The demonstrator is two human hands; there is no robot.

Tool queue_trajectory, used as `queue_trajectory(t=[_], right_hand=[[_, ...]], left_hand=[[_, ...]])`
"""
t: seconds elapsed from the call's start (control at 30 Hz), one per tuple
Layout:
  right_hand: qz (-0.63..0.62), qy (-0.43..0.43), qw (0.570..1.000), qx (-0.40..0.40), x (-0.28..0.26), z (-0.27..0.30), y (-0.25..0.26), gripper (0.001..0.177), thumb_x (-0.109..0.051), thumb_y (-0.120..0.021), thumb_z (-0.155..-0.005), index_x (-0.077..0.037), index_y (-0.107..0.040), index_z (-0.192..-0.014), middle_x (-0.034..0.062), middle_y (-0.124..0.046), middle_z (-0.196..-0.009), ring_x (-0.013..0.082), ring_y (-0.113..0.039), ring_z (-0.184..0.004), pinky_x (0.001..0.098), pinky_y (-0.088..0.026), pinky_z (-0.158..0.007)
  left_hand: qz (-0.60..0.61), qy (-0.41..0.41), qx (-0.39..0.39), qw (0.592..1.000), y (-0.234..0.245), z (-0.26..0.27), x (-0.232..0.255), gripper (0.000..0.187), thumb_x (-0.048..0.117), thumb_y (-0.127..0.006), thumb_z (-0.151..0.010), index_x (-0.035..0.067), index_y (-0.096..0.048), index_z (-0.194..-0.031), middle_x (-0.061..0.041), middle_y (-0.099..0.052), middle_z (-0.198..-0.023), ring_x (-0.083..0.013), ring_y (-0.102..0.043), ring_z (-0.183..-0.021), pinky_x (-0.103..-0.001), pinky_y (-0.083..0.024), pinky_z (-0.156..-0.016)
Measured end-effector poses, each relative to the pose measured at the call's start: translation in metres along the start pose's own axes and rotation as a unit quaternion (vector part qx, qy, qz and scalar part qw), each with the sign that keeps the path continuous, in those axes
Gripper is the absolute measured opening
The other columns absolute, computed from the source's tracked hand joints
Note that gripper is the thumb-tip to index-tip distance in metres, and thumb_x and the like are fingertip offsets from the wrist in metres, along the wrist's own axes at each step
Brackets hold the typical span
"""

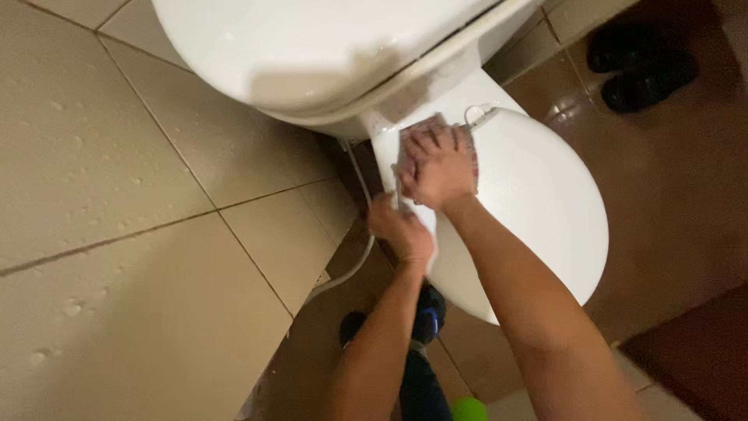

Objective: The person cleans a toilet by hand with a cloth, spraying liquid from a bottle onto the lid and tank surfaces, and then wiping down the toilet lid, seat, and exterior tank area.

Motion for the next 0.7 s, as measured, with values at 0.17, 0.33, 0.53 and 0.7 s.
queue_trajectory(t=[0.17,0.33,0.53,0.7], right_hand=[[0.059,0.105,0.992,0.024,-0.039,0.049,-0.002,0.074,-0.054,-0.057,-0.089,-0.022,-0.048,-0.155,0.0015,-0.045,-0.159,0.0256,-0.03,-0.151,0.0544,-0.018,-0.124],[0.124,0.137,0.982,-0.045,-0.071,0.114,-0.02,0.054,-0.032,-0.064,-0.088,-0.025,-0.057,-0.141,-0.0003,-0.051,-0.148,0.02,-0.033,-0.147,0.0527,-0.021,-0.123],[-0.152,-0.099,0.974,-0.134,-0.08,0.19,-0.048,0.038,-0.013,-0.064,-0.088,-0.011,-0.067,-0.126,0.0062,-0.061,-0.124,0.025,-0.051,-0.115,0.0493,-0.038,-0.102],[-0.694,-0.338,0.617,0.154,-0.084,0.237,-0.03,0.029,0.002,-0.064,-0.087,0.002,-0.069,-0.116,0.014,-0.07,-0.098,0.0262,-0.059,-0.079,0.0379,-0.05,-0.068]], left_hand=[[-0.42,-0.3,-0.084,0.852,0.07,-0.013,0.034,0.043,0.014,-0.053,-0.103,0.005,-0.052,-0.144,-0.021,-0.043,-0.152,-0.0414,-0.037,-0.142,-0.059,-0.025,-0.118],[-0.411,-0.237,-0.163,0.865,0.096,0.009,0.048,0.051,0.01,-0.059,-0.094,0.008,-0.051,-0.144,-0.019,-0.045,-0.149,-0.0385,-0.044,-0.139,-0.051,-0.033,-0.118],[-0.42,-0.127,-0.266,0.859,0.123,0.058,0.061,0.048,0.016,-0.061,-0.096,0.008,-0.049,-0.142,-0.017,-0.048,-0.146,-0.0348,-0.047,-0.135,-0.047,-0.038,-0.112],[-0.301,-0.12,-0.27,0.907,0.127,0.113,0.079,0.046,0.023,-0.063,-0.098,0.005,-0.052,-0.14,-0.016,-0.057,-0.141,-0.0298,-0.055,-0.128,-0.041,-0.043,-0.108]])
Point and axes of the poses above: each hand's wrist, its own z-axis away from the middle knuckle, its own y-axis out of the back of the hand, x = y × z, the point moved 2 cm from there along -z, towards the middle knuckle
